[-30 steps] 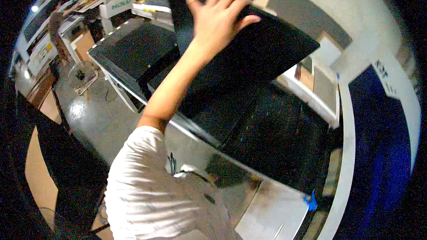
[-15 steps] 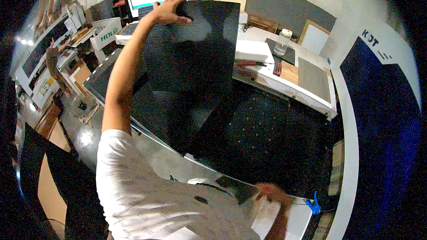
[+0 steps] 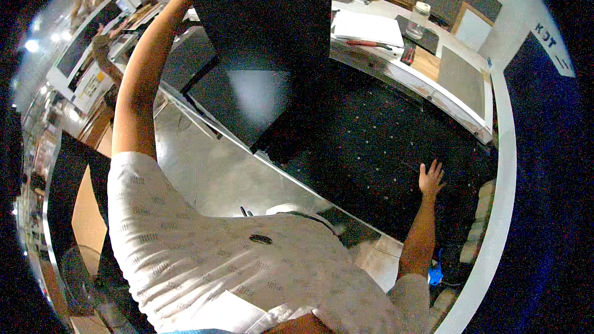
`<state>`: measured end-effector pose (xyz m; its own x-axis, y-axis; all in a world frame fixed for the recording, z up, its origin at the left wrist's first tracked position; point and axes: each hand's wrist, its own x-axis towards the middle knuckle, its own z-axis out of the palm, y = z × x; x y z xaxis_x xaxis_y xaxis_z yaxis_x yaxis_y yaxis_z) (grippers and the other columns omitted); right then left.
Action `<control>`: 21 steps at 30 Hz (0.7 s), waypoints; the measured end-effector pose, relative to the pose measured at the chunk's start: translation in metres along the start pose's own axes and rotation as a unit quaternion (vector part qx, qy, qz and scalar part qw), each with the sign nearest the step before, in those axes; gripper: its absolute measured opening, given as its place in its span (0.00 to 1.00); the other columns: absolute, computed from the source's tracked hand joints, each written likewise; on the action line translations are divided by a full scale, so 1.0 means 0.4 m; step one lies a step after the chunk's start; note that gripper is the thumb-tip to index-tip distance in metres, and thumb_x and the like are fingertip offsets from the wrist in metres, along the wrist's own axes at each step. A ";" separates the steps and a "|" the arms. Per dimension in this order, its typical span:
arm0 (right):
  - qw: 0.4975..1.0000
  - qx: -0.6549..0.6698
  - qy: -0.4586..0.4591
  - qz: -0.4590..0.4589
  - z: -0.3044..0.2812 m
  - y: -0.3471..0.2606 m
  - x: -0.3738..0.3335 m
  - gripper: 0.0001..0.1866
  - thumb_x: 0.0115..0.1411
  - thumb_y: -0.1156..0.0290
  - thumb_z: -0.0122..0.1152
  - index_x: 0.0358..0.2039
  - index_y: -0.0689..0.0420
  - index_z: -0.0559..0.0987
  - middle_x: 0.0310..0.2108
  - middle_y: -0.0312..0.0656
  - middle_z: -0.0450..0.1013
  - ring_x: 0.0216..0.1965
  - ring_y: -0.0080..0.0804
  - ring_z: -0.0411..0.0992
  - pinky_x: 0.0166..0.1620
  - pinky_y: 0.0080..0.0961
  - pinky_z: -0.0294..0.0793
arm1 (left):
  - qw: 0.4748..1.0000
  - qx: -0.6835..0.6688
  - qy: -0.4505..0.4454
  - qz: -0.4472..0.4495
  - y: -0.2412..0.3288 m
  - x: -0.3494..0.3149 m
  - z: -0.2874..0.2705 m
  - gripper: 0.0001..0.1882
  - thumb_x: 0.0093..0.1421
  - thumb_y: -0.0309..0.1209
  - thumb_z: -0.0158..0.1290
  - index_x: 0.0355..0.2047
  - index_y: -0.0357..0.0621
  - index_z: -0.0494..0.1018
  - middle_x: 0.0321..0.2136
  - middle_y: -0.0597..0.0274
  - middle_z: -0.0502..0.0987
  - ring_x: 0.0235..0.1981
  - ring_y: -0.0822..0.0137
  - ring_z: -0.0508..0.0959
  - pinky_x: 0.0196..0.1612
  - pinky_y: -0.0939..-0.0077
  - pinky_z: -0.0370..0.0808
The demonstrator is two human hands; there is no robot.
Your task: The person repeatedly removes black rectangular printed parts from a large flatbed machine using a blue air blower to loosen them. They lift each part, inspect it briefly, and place it onto a growing stack on a nearby table.
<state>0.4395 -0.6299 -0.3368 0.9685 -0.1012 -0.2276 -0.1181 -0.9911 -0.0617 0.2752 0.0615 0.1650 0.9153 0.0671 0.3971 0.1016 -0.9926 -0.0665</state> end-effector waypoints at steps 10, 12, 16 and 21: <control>0.933 0.017 0.344 -0.099 0.120 -0.084 -0.357 0.46 0.55 0.33 0.56 0.64 0.55 0.69 0.69 0.51 0.59 0.68 0.53 0.57 0.60 0.61 0.58 | 0.989 0.045 0.121 -0.065 0.296 -0.124 0.004 0.31 0.48 0.60 0.66 0.38 0.44 0.80 0.30 0.57 0.81 0.31 0.61 0.81 0.36 0.64 0.75; 0.952 0.088 0.261 -0.137 0.140 -0.074 -0.473 0.51 0.51 0.30 0.60 0.67 0.54 0.66 0.71 0.52 0.56 0.69 0.54 0.55 0.63 0.60 0.56 | 0.993 0.033 0.105 -0.043 0.411 -0.126 0.004 0.30 0.52 0.58 0.63 0.46 0.50 0.79 0.38 0.57 0.84 0.41 0.56 0.84 0.45 0.63 0.77; 0.943 0.111 0.107 -0.295 0.131 0.007 -0.666 0.50 0.47 0.44 0.73 0.69 0.46 0.64 0.72 0.46 0.54 0.70 0.52 0.54 0.69 0.58 0.51 | 0.981 0.012 0.177 0.075 0.582 -0.060 0.023 0.33 0.49 0.57 0.66 0.48 0.49 0.79 0.32 0.57 0.83 0.35 0.57 0.84 0.39 0.62 0.77; 0.956 -0.057 0.209 -0.199 0.156 0.117 -0.741 0.42 0.54 0.71 0.65 0.70 0.45 0.63 0.71 0.47 0.56 0.69 0.53 0.56 0.70 0.56 0.52 | 0.970 -0.040 0.161 0.179 0.792 0.082 0.079 0.37 0.48 0.62 0.65 0.50 0.47 0.79 0.32 0.53 0.83 0.38 0.52 0.84 0.39 0.58 0.78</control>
<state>0.1331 -0.6407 -0.3327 0.9376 0.2837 0.2010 0.2796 -0.9589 0.0492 0.3496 -0.2474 0.1281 0.7160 -0.3056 0.6277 -0.2423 -0.9520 -0.1871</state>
